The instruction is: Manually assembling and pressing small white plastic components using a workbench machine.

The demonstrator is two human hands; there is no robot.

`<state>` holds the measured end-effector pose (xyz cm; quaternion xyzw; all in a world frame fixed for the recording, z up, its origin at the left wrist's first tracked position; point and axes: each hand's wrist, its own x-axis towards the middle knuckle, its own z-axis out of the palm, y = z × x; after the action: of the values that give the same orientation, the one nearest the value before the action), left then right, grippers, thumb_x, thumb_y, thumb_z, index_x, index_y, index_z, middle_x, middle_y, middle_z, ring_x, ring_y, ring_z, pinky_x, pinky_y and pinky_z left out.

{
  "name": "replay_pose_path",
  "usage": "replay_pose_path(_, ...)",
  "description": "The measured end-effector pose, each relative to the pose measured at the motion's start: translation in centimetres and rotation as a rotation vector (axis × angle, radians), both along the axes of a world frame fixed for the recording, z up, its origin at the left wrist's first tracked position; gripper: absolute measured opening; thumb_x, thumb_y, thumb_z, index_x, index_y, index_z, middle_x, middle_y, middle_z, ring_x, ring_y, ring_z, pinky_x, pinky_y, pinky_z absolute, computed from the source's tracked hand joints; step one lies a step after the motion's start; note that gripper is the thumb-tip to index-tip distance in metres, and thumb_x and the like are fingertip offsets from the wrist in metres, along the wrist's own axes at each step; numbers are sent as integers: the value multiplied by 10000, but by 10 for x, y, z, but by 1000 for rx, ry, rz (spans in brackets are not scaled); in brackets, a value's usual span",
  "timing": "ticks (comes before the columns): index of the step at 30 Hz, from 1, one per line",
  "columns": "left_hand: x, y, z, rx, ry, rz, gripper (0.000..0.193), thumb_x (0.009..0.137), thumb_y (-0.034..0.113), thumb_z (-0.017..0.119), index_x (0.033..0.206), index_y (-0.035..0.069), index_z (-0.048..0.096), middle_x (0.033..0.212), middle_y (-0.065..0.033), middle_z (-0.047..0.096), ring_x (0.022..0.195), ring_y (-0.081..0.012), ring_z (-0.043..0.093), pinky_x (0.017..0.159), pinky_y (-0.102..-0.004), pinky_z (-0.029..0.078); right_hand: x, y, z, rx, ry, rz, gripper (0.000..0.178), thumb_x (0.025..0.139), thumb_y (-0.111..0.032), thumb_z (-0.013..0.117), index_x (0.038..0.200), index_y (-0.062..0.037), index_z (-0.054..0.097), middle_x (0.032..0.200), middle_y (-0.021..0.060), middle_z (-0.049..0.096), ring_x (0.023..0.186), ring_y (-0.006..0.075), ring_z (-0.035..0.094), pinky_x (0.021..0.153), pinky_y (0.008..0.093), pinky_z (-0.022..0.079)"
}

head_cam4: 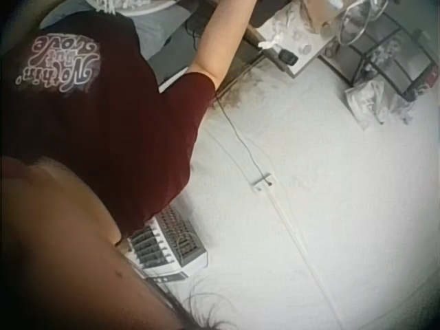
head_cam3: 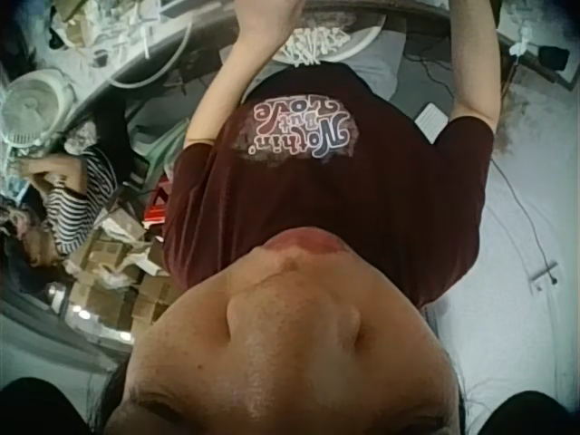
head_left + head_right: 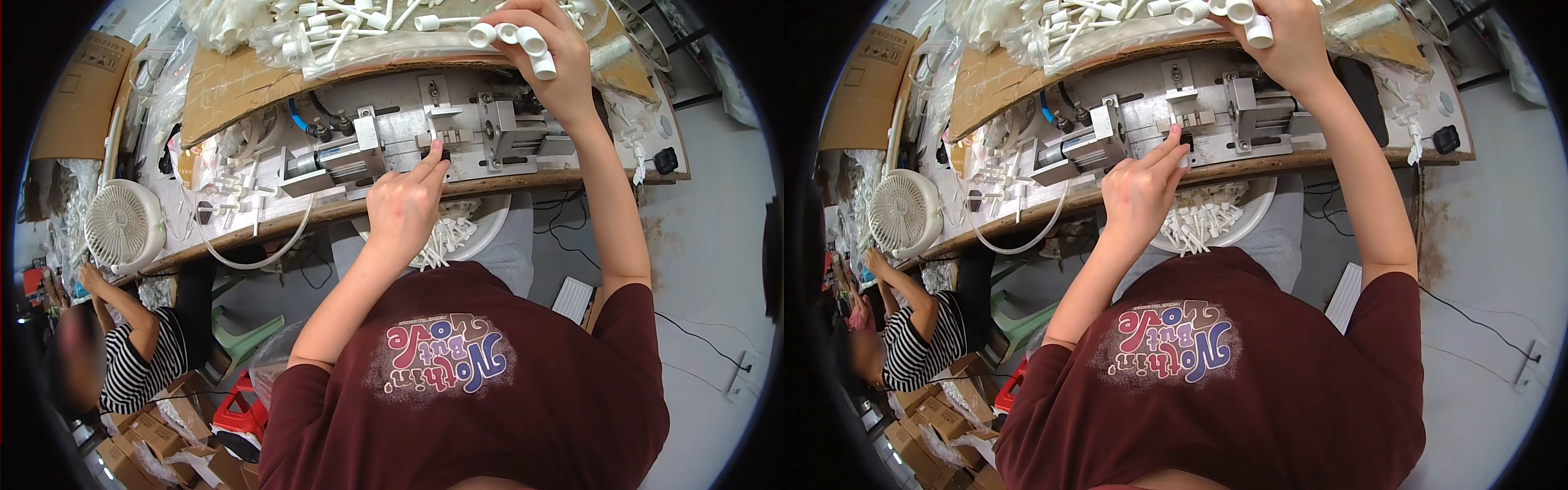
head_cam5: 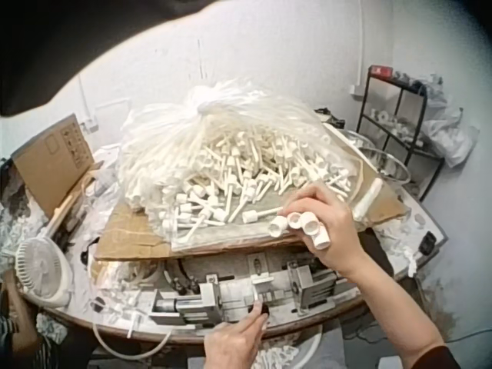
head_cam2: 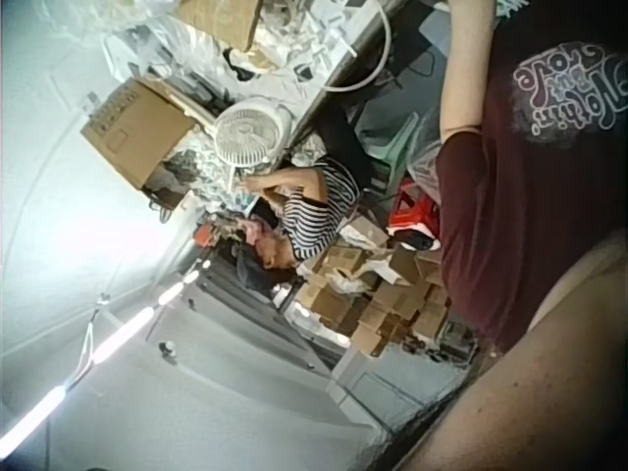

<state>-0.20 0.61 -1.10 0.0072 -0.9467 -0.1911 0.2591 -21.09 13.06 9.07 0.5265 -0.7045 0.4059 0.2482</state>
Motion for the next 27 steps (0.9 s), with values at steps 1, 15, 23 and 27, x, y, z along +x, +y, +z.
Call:
replay_pose_path(1, 0, 0, 0, 1, 0, 2, 291, 721, 125, 790, 1008, 98, 755, 1192, 0, 709, 549, -209, 600, 577, -295, 509, 0, 1, -3, -6, 18, -2, 136, 845, -150, 739, 924, -42, 712, 882, 96, 646, 830, 260, 653, 709, 345, 503)
replay_pose_path(15, 0, 1, 2, 11, -41, 15, 273, 730, 140, 786, 997, 100, 749, 1201, -9, 704, 565, -232, 640, 581, -314, 530, 38, 14, -23, -23, 6, -3, 237, 777, 0, 684, 1000, -68, 732, 952, 61, 706, 864, 217, 700, 719, 306, 546)
replay_pose_path(23, -1, 2, -1, 28, -30, 16, 263, 733, 131, 780, 993, 99, 748, 1169, -19, 714, 588, -245, 669, 581, -318, 541, 66, 23, -40, -4, -41, 51, 220, 774, -114, 707, 986, -67, 741, 973, 85, 691, 834, 228, 702, 692, 304, 565)
replay_pose_path(27, -1, 1, -1, 8, -9, -21, 244, 730, 97, 745, 971, 57, 739, 1208, -84, 698, 564, -228, 673, 561, -311, 542, 78, 27, -42, -10, -80, 28, 216, 779, -97, 696, 987, -62, 742, 966, 90, 696, 839, 227, 703, 696, 307, 567)
